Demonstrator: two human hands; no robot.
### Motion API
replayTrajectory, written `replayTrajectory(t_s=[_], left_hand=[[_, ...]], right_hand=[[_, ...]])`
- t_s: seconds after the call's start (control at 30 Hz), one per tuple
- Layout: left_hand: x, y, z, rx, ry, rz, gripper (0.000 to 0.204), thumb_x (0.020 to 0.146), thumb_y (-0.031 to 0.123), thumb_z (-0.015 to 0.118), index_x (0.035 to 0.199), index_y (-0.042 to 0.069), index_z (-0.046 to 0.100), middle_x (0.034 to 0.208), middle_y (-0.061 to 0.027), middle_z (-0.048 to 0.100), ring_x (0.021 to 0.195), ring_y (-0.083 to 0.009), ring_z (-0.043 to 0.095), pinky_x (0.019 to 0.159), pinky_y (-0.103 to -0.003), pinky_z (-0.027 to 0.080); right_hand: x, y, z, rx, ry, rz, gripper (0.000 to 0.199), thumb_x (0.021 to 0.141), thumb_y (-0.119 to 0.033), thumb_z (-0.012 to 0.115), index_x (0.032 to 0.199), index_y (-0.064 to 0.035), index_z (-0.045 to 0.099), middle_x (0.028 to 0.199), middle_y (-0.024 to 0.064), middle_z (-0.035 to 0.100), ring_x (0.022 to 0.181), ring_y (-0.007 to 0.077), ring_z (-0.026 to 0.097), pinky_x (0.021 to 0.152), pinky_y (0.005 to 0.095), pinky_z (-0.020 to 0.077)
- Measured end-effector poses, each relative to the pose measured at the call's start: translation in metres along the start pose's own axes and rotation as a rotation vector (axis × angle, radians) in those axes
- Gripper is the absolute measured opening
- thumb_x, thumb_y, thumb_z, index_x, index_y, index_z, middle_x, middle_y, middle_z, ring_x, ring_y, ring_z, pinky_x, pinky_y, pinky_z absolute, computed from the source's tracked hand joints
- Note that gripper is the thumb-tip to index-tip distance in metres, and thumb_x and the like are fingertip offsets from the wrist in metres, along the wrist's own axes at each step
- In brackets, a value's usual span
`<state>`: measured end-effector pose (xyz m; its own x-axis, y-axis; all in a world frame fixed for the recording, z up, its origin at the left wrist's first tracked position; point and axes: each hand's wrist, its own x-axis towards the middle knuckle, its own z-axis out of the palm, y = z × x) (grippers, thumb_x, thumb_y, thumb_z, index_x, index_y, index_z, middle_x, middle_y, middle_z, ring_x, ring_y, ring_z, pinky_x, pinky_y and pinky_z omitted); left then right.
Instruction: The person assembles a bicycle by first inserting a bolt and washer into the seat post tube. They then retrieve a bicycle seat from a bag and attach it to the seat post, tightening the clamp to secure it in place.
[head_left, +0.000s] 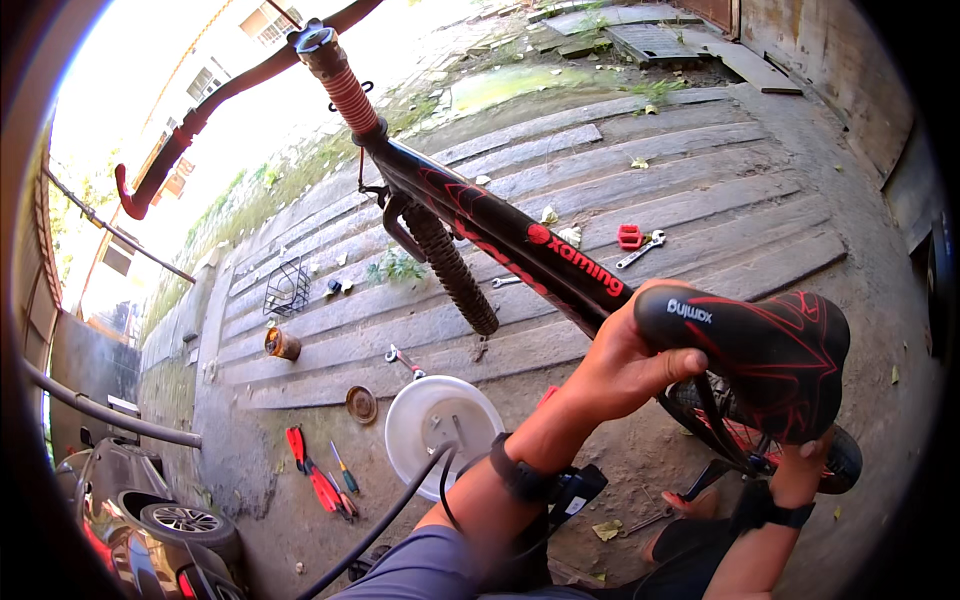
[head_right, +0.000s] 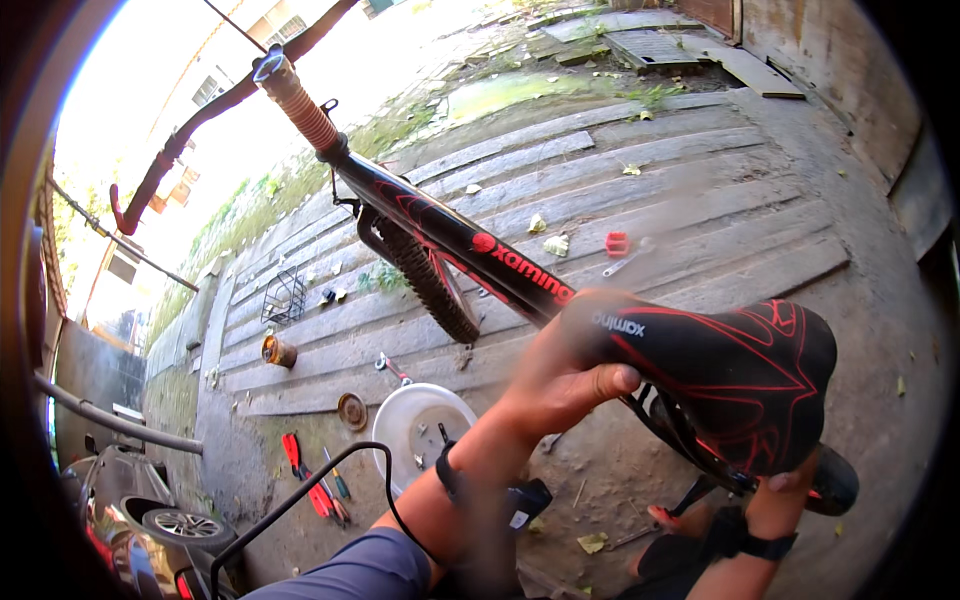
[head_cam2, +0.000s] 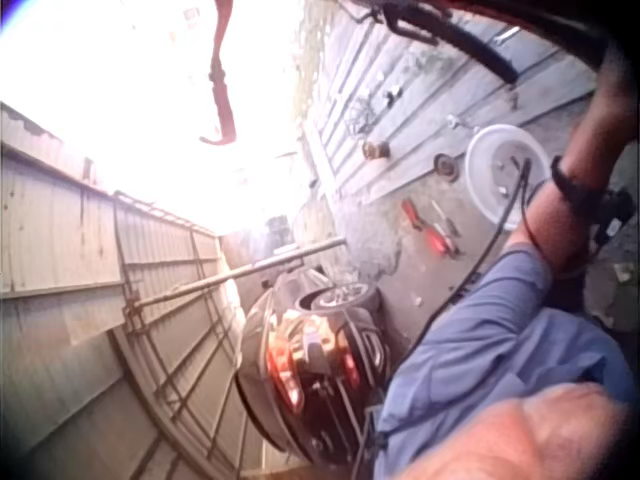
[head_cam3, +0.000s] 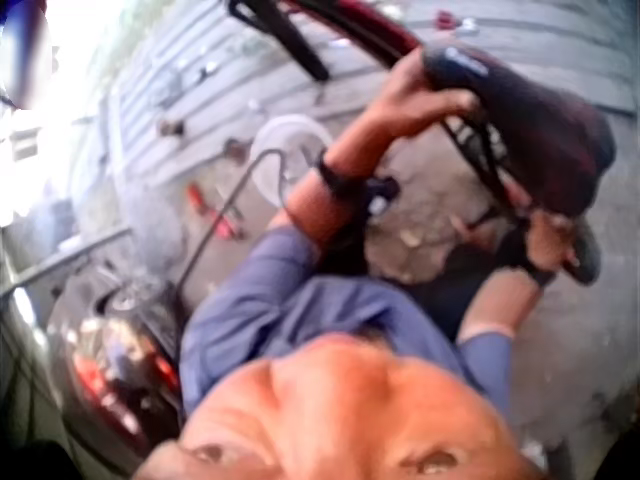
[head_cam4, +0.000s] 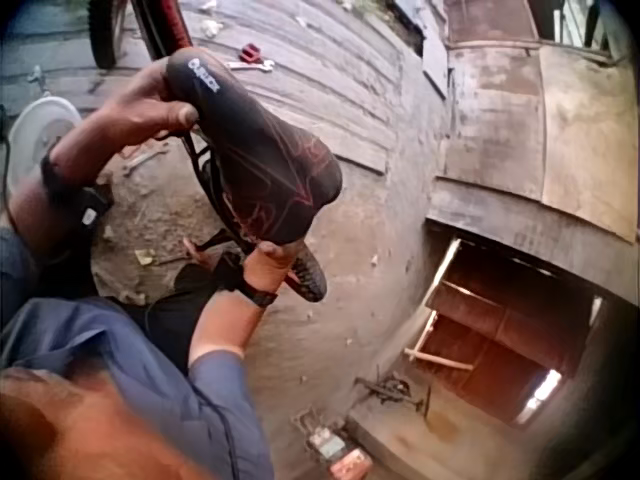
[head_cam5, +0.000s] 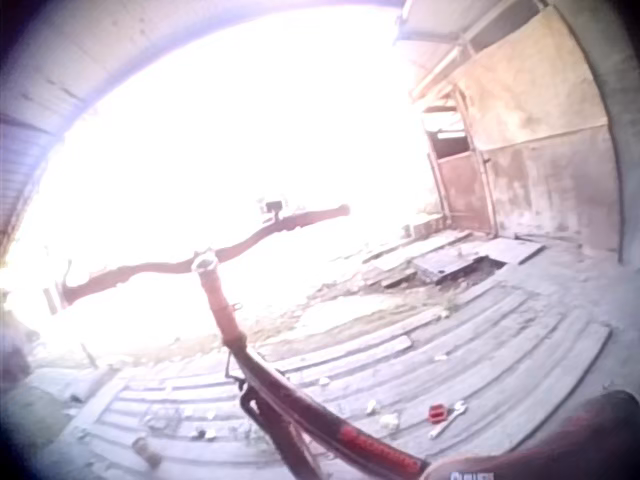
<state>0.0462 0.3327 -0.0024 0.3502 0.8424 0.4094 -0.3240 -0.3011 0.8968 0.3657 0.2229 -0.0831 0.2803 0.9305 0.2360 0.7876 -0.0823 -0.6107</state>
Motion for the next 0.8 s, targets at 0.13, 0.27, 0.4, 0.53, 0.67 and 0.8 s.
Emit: replayTrajectory(t_s=[0.13,0.27,0.4,0.53,0.67,0.8], left_hand=[[0.01,-0.007,0.0,-0.293,-0.015,-0.09,0.049,0.086,0.027,0.071,0.122,0.001,0.05,0.113,-0.0056,0.061,0.105,-0.014,0.056,0.092,-0.032,0.047],[0.01,-0.012,0.001,-0.263,0.025,-0.089,0.05,0.085,0.027,0.073,0.122,0.002,0.049,0.113,-0.0042,0.061,0.104,-0.0135,0.056,0.092,-0.032,0.047],[0.003,0.011,0.003,-0.071,0.019,0.016,0.06,0.075,0.022,0.082,0.121,0.004,0.049,0.109,-0.0022,0.061,0.101,-0.0118,0.056,0.089,-0.03,0.047],[0.019,0.034,0.007,0.045,-0.047,0.125,0.075,0.061,0.02,0.092,0.12,0.003,0.049,0.106,-0.0036,0.061,0.099,-0.0119,0.057,0.086,-0.029,0.049],[0.02,0.029,0.015,-0.286,0.104,0.058,0.078,0.061,0.016,0.091,0.123,0.001,0.047,0.109,-0.0071,0.062,0.099,-0.0152,0.06,0.088,-0.03,0.05],[0.023,0.026,0.031,-0.439,0.097,0.126,0.066,0.071,0.013,0.084,0.124,-0.003,0.049,0.114,-0.0121,0.063,0.102,-0.0182,0.061,0.089,-0.032,0.051]], right_hand=[[0.003,-0.008,0.009,0.259,0.008,-0.086,0.039,0.092,-0.024,0.06,0.124,-0.0025,0.053,0.121,0.0104,0.058,0.109,0.0228,0.056,0.092,0.0352,0.0449],[-0.005,-0.027,0.005,0.514,0.03,-0.147,0.036,0.093,-0.024,0.061,0.121,-0.0035,0.056,0.118,0.0093,0.06,0.106,0.0219,0.058,0.09,0.0348,0.0461],[0.042,-0.039,0.004,0.632,0.02,-0.186,0.034,0.093,-0.024,0.061,0.121,-0.0038,0.057,0.117,0.0088,0.061,0.104,0.0215,0.058,0.089,0.0347,0.0465],[0.035,-0.008,-0.005,0.626,-0.001,-0.235,0.034,0.093,-0.023,0.062,0.12,-0.0038,0.058,0.115,0.0085,0.062,0.103,0.0211,0.059,0.089,0.0345,0.0468],[0.037,-0.016,-0.004,0.527,-0.04,-0.256,0.033,0.093,-0.023,0.062,0.119,-0.0039,0.059,0.114,0.0081,0.063,0.102,0.0206,0.059,0.089,0.0344,0.0471],[0.024,-0.031,-0.013,0.55,-0.089,-0.316,0.032,0.092,-0.022,0.062,0.118,-0.004,0.059,0.112,0.0078,0.063,0.101,0.0202,0.06,0.088,0.0342,0.0473]])
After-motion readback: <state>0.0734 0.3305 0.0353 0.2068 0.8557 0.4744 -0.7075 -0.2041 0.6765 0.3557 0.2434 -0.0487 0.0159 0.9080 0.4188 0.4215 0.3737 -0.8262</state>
